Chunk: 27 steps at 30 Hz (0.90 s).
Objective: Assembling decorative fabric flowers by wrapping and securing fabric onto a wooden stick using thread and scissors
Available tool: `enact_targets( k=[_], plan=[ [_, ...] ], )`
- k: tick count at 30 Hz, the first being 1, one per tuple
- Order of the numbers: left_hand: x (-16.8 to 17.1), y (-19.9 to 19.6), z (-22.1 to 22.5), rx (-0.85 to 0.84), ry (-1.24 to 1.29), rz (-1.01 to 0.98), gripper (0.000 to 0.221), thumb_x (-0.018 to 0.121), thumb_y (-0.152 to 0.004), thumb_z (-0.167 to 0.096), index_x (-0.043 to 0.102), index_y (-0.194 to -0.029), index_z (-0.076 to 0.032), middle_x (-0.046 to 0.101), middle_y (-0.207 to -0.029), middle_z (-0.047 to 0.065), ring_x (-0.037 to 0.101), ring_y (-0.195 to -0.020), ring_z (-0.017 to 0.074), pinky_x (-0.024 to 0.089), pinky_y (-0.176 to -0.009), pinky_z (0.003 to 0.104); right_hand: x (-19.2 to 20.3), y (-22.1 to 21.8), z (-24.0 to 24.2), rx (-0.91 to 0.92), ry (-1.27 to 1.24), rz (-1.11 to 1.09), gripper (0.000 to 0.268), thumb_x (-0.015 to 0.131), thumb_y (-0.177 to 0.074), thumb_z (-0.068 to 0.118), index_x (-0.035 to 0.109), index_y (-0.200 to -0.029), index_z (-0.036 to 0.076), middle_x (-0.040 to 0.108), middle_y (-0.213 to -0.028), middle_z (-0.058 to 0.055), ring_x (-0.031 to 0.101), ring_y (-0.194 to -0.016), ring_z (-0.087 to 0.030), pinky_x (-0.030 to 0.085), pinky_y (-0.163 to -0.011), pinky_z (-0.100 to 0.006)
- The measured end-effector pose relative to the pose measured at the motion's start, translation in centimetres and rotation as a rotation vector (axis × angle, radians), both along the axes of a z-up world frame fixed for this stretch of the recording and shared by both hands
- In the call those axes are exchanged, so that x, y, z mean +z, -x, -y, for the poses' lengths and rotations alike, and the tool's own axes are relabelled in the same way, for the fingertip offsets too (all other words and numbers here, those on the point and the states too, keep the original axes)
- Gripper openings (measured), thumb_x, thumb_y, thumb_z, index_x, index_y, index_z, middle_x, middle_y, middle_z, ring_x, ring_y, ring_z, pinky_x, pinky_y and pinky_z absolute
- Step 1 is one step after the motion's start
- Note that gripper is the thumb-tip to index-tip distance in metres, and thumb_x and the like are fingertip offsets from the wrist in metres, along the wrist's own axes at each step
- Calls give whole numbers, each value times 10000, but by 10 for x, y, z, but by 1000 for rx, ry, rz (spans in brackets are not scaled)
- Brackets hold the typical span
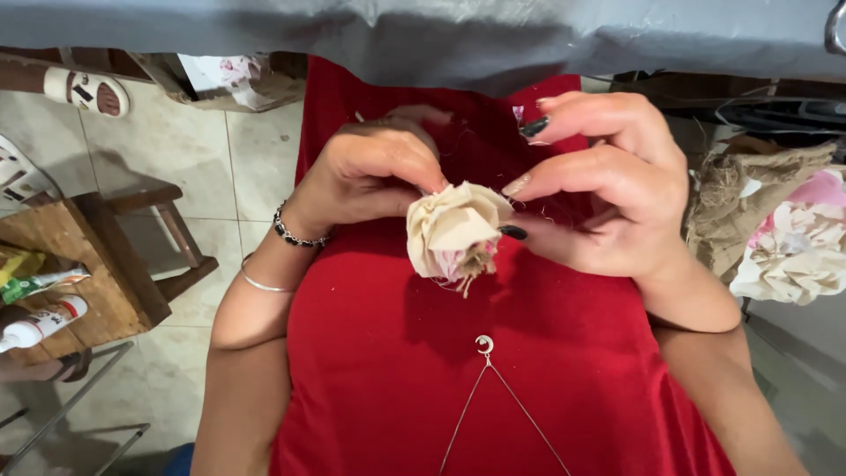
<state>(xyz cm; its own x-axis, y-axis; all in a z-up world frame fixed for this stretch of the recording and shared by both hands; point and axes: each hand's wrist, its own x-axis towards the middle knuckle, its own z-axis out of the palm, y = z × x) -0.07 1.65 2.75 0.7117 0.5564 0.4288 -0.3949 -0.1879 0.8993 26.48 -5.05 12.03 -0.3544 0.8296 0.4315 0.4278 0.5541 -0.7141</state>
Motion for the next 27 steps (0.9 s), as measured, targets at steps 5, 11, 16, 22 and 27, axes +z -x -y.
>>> enact_targets(
  k=[5,11,16,22,27],
  plan=[
    [13,0,-6,43,-179,-63,187,663,-1002,-229,717,-1094,-76,723,-1004,44,681,-911,230,345,-1256,572,3,7,-3,27,111,-12,131,816,-908,65,742,-1012,37,608,-1164,-188,640,-1107,-315,565,-1007,-415],
    [15,5,-9,77,-280,-137,192,635,-1025,-248,728,-1122,-111,717,-1006,9,637,-987,254,316,-1251,579,8,14,-5,25,123,33,74,762,-941,66,772,-991,11,649,-1135,-206,650,-1076,-340,568,-960,-420],
    [12,4,-8,97,-294,-159,161,669,-1012,-233,737,-1114,-130,723,-994,-10,639,-1015,244,316,-1245,566,6,16,-4,5,67,35,76,832,-929,70,781,-945,17,672,-1084,-162,634,-979,-306,558,-919,-432],
    [6,2,-7,61,-199,-94,160,640,-1026,-244,711,-1105,-124,718,-1006,7,646,-994,253,288,-1283,575,4,16,-2,-33,173,44,93,803,-929,88,748,-900,18,677,-1061,-160,666,-990,-297,545,-890,-387],
    [3,1,-7,25,-146,-80,174,633,-1028,-244,700,-1102,-101,699,-1003,25,643,-1013,258,259,-1297,586,11,15,-5,0,84,68,161,750,-915,-14,752,-1075,8,659,-1161,-207,655,-1075,-340,548,-946,-432]
  ],
)
